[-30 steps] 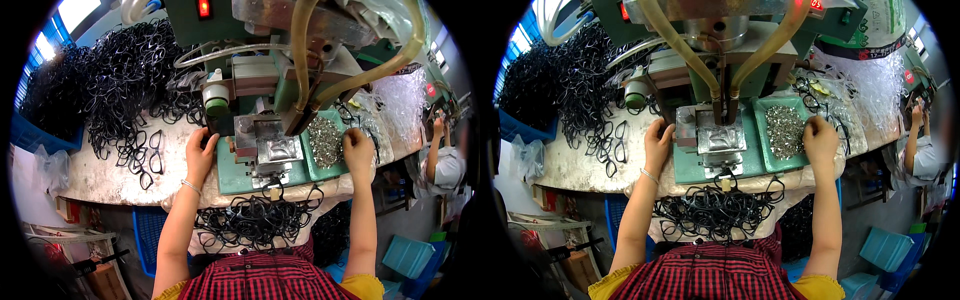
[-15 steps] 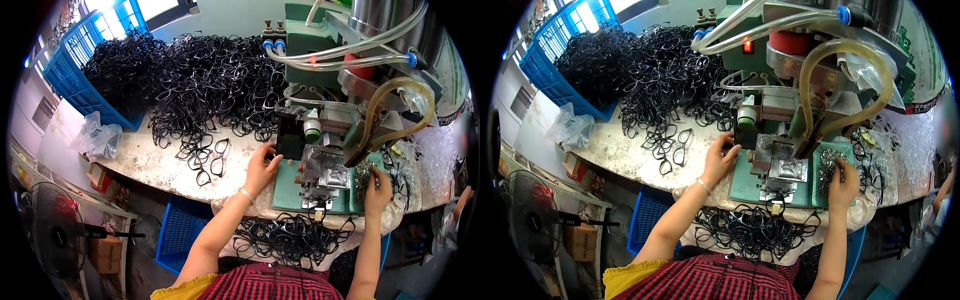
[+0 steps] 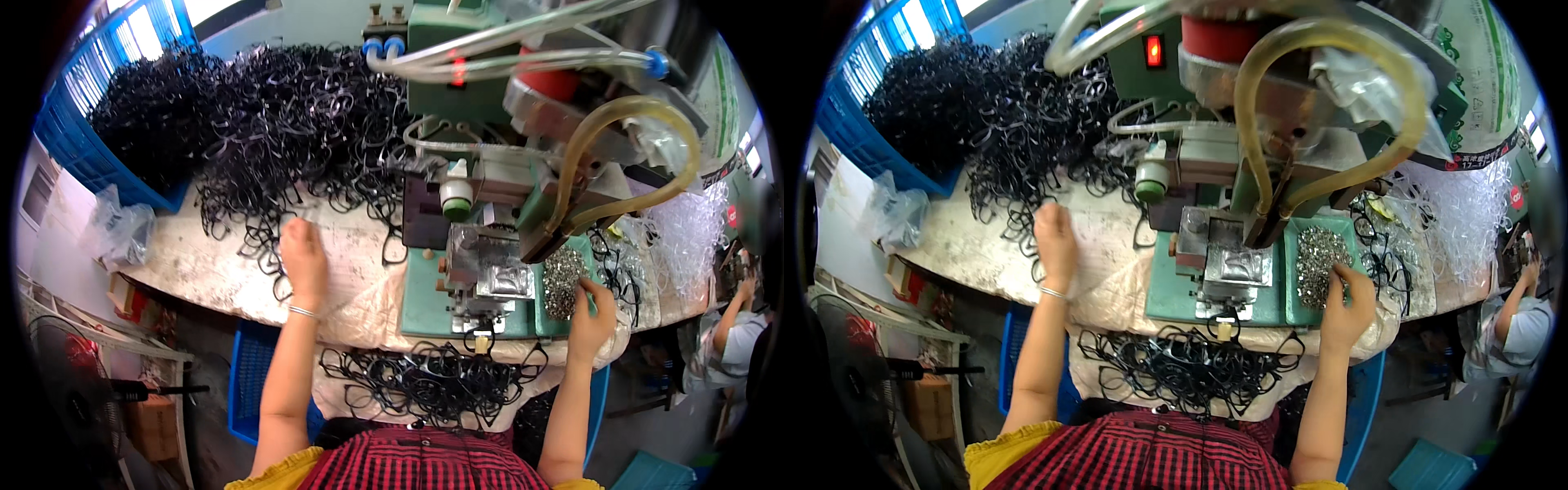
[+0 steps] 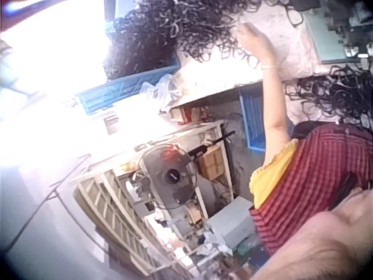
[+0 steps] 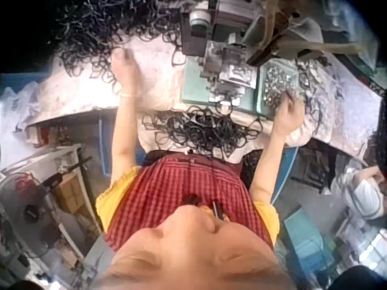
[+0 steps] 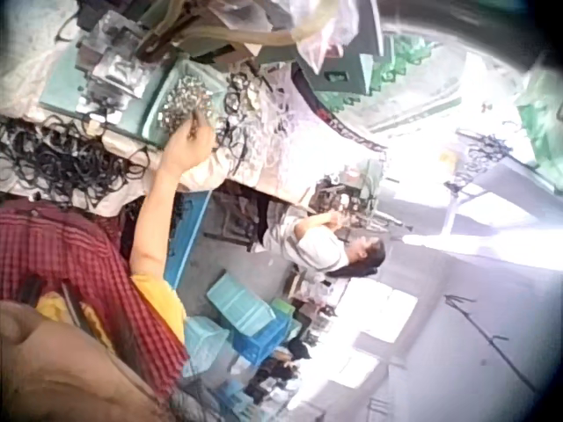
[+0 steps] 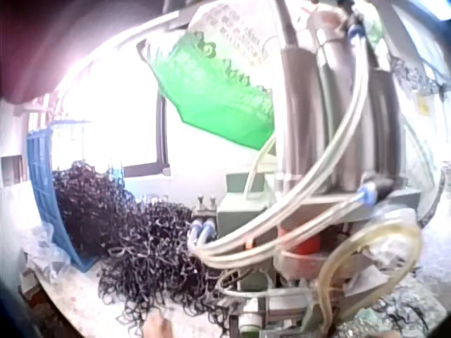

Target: The person assembles eyeglasses by inserting small metal components into the frames using a specialized machine. They pick up frames from a pile, place them in the machine, and then remove the finished product.

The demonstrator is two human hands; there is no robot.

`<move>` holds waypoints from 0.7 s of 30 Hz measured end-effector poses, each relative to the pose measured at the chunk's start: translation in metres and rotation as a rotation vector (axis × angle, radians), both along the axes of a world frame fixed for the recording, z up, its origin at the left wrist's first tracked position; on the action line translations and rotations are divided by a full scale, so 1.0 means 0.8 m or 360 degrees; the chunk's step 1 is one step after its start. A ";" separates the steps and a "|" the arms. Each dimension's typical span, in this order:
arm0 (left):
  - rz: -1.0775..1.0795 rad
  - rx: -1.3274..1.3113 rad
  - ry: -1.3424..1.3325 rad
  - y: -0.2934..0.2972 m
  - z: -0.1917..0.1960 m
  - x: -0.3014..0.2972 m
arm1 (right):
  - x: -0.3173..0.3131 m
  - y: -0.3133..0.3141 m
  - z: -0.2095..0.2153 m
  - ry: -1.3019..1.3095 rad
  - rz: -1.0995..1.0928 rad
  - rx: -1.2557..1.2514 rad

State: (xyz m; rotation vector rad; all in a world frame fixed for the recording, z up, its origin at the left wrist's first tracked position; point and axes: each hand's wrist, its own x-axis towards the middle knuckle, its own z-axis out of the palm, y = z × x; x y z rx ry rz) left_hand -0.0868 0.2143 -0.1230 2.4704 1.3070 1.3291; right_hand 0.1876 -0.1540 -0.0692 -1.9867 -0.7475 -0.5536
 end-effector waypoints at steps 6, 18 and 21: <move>-0.0688 -0.1323 -0.1523 -0.091 0.117 0.003 | -0.016 -0.057 -0.012 0.0622 -0.0100 0.0415; -0.2228 0.0402 -0.0465 -0.220 0.152 0.124 | 0.024 -0.003 0.028 0.0465 0.0047 0.0352; -0.2279 0.0331 -0.0292 -0.217 0.166 0.111 | 0.035 -0.010 0.045 0.0581 0.0059 0.0476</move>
